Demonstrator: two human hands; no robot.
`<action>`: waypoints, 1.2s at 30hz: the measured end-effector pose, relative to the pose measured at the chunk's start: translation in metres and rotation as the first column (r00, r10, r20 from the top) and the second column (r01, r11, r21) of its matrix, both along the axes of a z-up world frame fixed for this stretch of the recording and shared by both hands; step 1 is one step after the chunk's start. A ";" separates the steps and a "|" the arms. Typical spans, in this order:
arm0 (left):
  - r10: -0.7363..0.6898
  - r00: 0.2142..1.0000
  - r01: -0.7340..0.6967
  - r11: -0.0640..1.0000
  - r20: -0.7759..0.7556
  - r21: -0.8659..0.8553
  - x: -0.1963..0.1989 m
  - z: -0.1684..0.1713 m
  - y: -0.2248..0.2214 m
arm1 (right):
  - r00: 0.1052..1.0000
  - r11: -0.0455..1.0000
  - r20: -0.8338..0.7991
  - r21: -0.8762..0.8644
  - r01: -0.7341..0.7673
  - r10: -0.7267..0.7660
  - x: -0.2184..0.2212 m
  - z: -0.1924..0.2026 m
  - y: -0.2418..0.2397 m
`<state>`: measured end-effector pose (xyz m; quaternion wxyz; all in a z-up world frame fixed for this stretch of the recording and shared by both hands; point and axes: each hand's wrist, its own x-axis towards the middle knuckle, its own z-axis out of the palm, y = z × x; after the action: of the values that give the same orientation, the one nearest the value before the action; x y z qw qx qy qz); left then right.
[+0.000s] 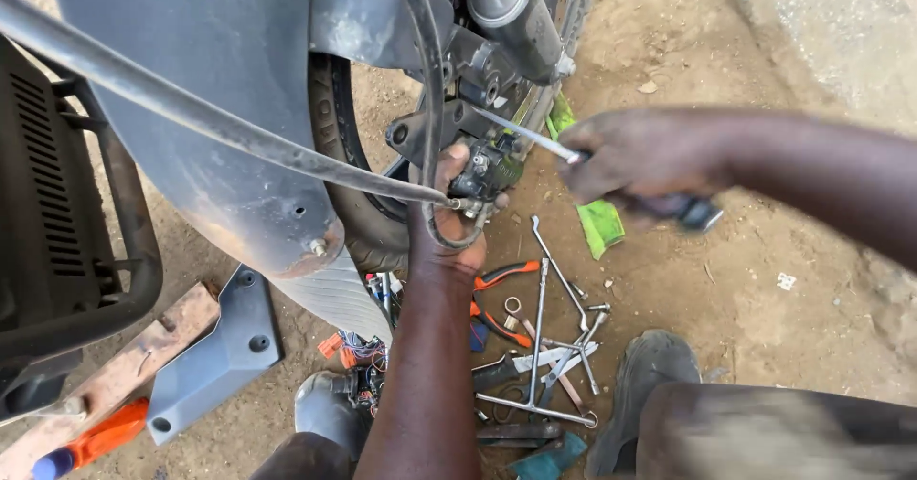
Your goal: Removing the front brake caliper from a motorcycle using various hand tools like wrenches and screwdrivers.
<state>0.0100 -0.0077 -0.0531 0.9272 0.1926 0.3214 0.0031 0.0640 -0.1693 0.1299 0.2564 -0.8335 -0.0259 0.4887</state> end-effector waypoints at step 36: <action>0.066 0.987 -0.092 0.980 0.146 0.176 -0.018 -0.003 -0.009 | 0.986 0.995 0.168 0.097 -0.023 0.006 -0.019 -0.051 0.008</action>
<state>-0.0077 -0.0163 -0.0561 0.9249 0.2631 0.2616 0.0830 0.0446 -0.1609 0.0788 0.2907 -0.8577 -0.0777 0.4168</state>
